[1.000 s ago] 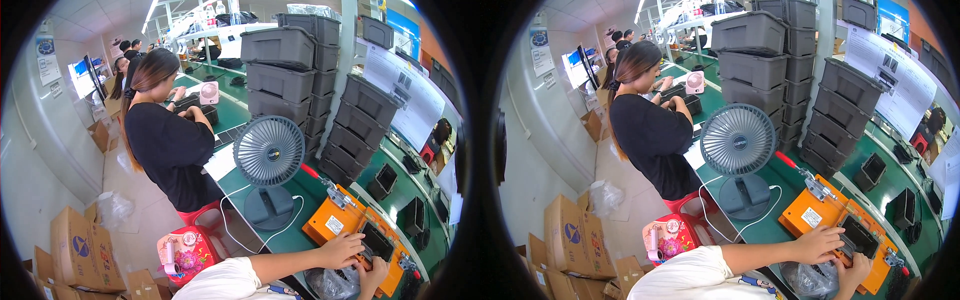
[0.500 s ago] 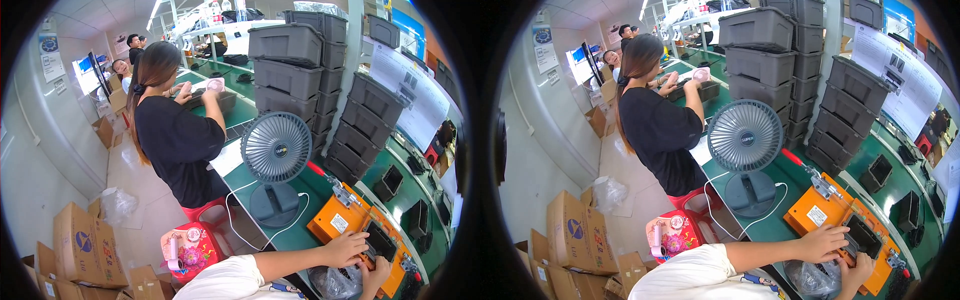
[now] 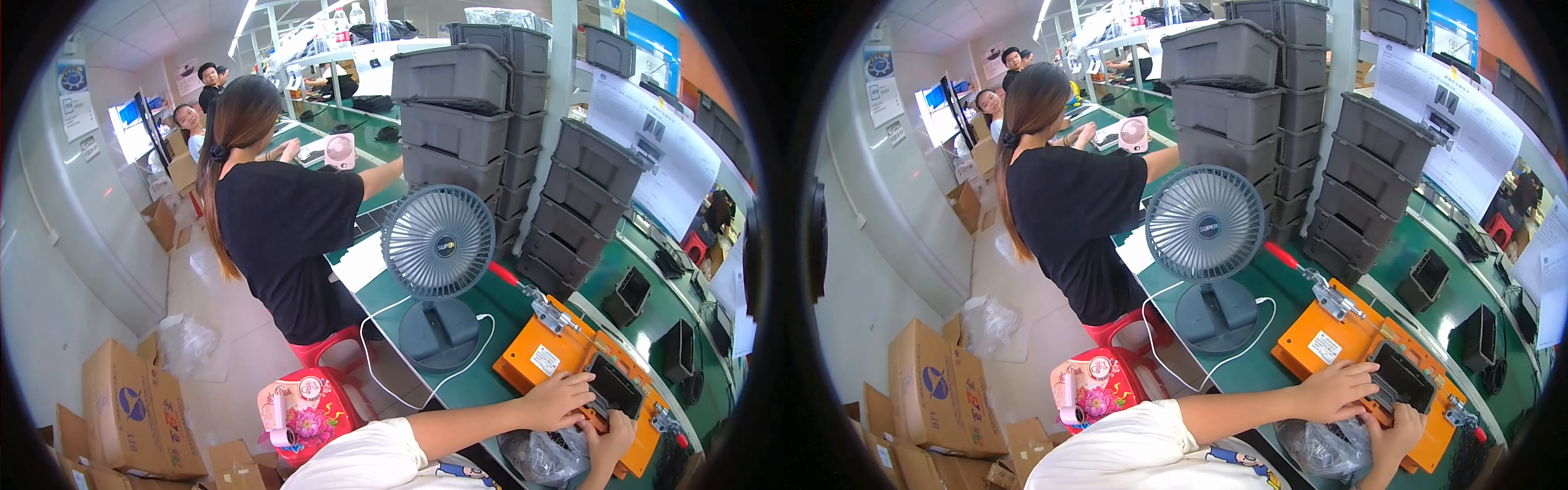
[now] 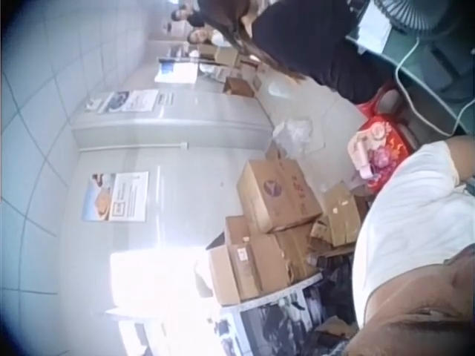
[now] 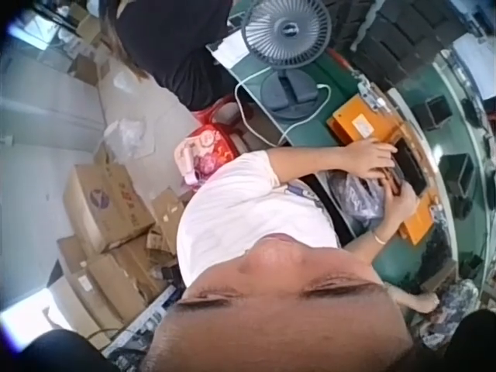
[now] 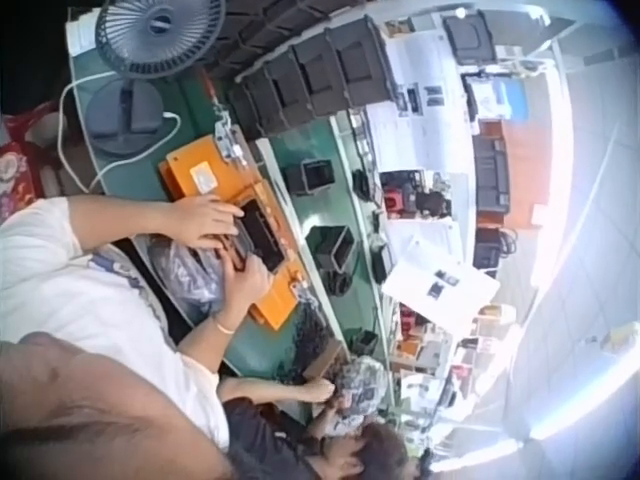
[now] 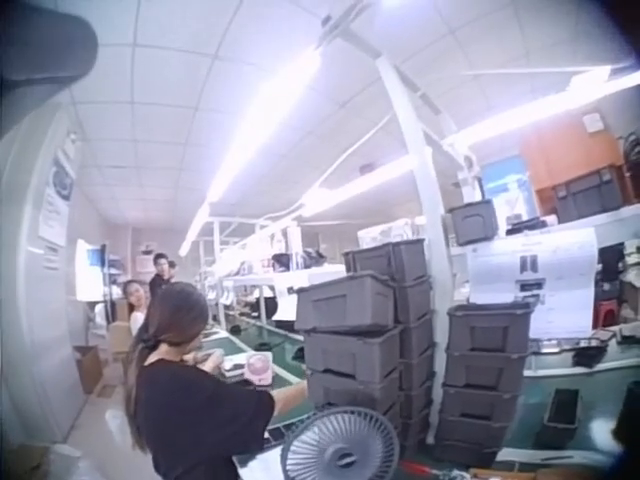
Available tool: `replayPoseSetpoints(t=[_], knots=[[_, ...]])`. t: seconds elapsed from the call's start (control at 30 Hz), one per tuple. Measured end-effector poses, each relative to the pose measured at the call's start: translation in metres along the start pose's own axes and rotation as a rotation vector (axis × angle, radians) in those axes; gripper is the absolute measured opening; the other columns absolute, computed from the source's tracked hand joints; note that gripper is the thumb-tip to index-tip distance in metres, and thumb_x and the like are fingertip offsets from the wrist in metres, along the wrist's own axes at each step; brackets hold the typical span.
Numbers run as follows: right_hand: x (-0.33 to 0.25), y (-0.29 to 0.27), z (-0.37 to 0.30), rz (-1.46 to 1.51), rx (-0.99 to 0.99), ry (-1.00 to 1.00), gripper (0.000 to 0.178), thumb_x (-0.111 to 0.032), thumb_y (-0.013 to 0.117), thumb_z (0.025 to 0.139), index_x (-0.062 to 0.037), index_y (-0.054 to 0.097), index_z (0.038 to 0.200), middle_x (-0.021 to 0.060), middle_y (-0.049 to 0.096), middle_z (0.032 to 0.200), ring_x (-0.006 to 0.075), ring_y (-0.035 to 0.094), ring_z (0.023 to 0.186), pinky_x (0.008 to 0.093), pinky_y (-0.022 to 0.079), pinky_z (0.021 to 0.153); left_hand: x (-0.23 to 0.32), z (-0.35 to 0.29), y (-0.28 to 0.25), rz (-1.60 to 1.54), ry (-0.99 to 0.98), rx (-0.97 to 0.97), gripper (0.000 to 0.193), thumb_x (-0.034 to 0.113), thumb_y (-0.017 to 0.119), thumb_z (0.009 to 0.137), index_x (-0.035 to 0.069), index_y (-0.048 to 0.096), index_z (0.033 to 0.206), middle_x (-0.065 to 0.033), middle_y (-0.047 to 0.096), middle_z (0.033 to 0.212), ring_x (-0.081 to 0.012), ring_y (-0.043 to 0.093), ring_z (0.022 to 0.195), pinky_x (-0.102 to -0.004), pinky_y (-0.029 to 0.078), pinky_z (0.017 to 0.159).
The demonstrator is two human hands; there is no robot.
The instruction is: Assembling small components into a plastic housing using a toggle clamp fixture.
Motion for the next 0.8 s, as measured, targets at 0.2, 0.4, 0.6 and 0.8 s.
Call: replayPoseSetpoints(t=[0.2, 0.4, 0.6, 0.8], knots=[[0.000, -0.001, 0.002, -0.014, 0.004, -0.006, 0.050, -0.037, 0.083, 0.050, -0.0017, 0.057, 0.075, 0.0104, 0.056, 0.071, 0.0307, 0.052, 0.070, 0.0386, 0.038, 0.070, 0.000, 0.002, -0.001, -0.008, -0.004, -0.009, 0.038, 0.023, 0.064, 0.082, 0.003, 0.055, 0.112, -0.0126, 0.055, 0.111, -0.0315, 0.038, 0.131, -0.0463, 0.033, 0.100], [-0.009, -0.005, 0.005, -0.005, 0.011, 0.000, 0.050, -0.039, 0.083, 0.050, -0.0029, 0.056, 0.071, 0.0097, 0.056, 0.070, 0.0311, 0.052, 0.068, 0.0395, 0.039, 0.068, 0.001, 0.001, -0.006, 0.000, -0.015, -0.021, 0.039, 0.023, 0.063, 0.083, 0.002, 0.056, 0.115, -0.0124, 0.055, 0.113, -0.0307, 0.038, 0.131, -0.0452, 0.033, 0.101], [-0.006, -0.004, 0.007, -0.032, 0.021, -0.023, 0.054, -0.049, 0.081, 0.047, -0.0056, 0.053, 0.064, 0.0084, 0.054, 0.064, 0.0289, 0.053, 0.063, 0.0392, 0.038, 0.064, 0.000, 0.005, -0.008, 0.044, -0.003, -0.065, 0.043, 0.028, 0.062, 0.085, 0.005, 0.055, 0.120, -0.0116, 0.054, 0.119, -0.0291, 0.039, 0.131, -0.0440, 0.035, 0.100], [-0.006, -0.014, 0.011, -0.003, -0.026, -0.043, 0.051, -0.052, 0.079, 0.049, -0.0076, 0.060, 0.065, 0.0033, 0.054, 0.058, 0.0240, 0.055, 0.059, 0.0365, 0.038, 0.063, 0.006, 0.009, -0.014, 0.124, -0.022, -0.141, 0.045, 0.030, 0.063, 0.084, 0.008, 0.055, 0.123, -0.0098, 0.056, 0.120, -0.0281, 0.042, 0.129, -0.0438, 0.038, 0.097]])
Point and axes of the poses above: each hand's wrist, its own z-axis towards the middle knuckle, its own y-axis out of the palm, x = y × z, the point moved 2 cm from there along z, towards the middle knuckle
